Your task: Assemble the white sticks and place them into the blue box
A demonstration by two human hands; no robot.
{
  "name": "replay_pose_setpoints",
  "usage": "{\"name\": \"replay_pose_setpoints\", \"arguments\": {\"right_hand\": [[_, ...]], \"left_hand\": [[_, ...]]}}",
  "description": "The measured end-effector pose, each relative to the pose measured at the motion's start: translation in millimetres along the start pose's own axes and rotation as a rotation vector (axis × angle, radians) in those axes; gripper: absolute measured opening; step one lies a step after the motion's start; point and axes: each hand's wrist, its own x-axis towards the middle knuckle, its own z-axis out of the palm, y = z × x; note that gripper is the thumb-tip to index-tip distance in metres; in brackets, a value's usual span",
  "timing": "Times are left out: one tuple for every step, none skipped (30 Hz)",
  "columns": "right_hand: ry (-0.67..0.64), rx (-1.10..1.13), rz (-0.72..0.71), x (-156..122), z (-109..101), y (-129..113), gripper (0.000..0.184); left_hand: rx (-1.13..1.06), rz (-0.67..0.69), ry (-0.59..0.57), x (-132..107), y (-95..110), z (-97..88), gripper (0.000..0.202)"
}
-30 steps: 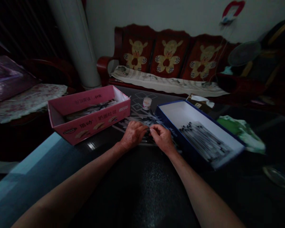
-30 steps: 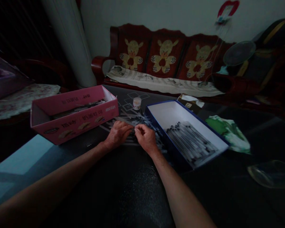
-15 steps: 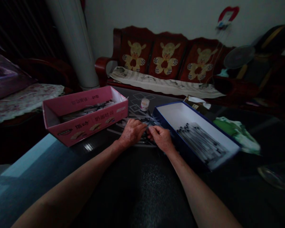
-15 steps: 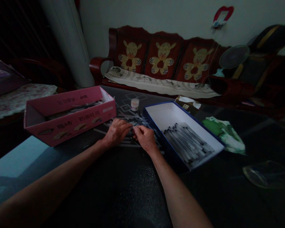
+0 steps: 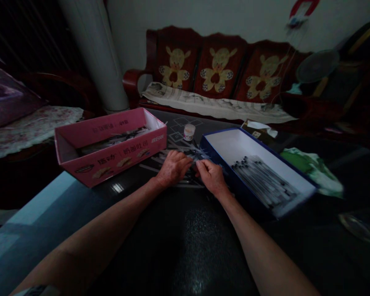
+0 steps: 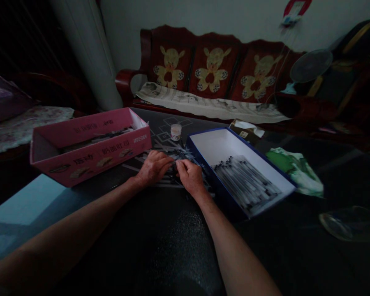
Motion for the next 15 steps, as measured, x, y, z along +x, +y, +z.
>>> {"name": "replay_pose_setpoints", "arguments": {"right_hand": [[0.005, -0.013, -0.004, -0.3, -0.5, -0.6, 0.034], [0.012, -0.010, -0.006, -0.7, -0.6, -0.7, 0.034], [0.019, 0.005, -0.008, -0.9, -0.3, -0.3, 0.031], [0.023, 0.026, -0.012, -1.1, 0.3, 0.7, 0.026], [0.026, 0.048, -0.017, -1.2, 1.1, 2.1, 0.023], [0.028, 0.060, -0.024, -1.1, 1.9, 3.5, 0.021], [0.030, 0.059, -0.030, -1.1, 2.5, 4.5, 0.019], [0.029, 0.048, -0.033, -1.1, 2.6, 5.1, 0.018], [0.023, 0.030, -0.035, -1.1, 2.4, 4.9, 0.017], [0.015, 0.001, -0.041, -1.3, 1.9, 4.0, 0.018], [0.005, -0.034, -0.051, -1.7, 1.1, 2.5, 0.020], [-0.003, -0.071, -0.063, -2.1, 0.3, 0.7, 0.023], [-0.001, -0.100, -0.076, -2.6, -0.4, -1.1, 0.025], [0.009, -0.117, -0.085, -3.1, -0.7, -2.6, 0.025], [0.021, -0.117, -0.091, -3.5, -0.8, -3.6, 0.023]], "left_hand": [[0.001, 0.003, -0.001, -0.1, -0.3, 0.0, 0.026], [0.002, 0.004, 0.001, -0.3, -0.7, 0.1, 0.026], [0.004, 0.002, 0.005, -0.4, -1.1, 0.1, 0.026], [0.006, -0.002, 0.012, -0.6, -1.6, 0.1, 0.026], [0.009, -0.006, 0.018, -0.6, -2.0, 0.0, 0.026], [0.011, -0.007, 0.023, -0.6, -2.3, -0.1, 0.026], [0.013, -0.007, 0.025, -0.5, -2.4, -0.4, 0.026], [0.014, -0.004, 0.026, -0.4, -2.4, -0.8, 0.027], [0.015, 0.002, 0.025, -0.2, -2.2, -1.2, 0.027], [0.015, 0.008, 0.023, 0.0, -2.1, -1.5, 0.027], [0.014, 0.011, 0.021, 0.2, -2.0, -1.8, 0.027], [0.012, 0.013, 0.018, 0.3, -1.9, -1.9, 0.028], [0.010, 0.015, 0.017, 0.3, -2.0, -2.0, 0.028], [0.008, 0.016, 0.016, 0.2, -2.2, -1.9, 0.028], [0.007, 0.016, 0.016, 0.1, -2.5, -1.8, 0.028]]}}
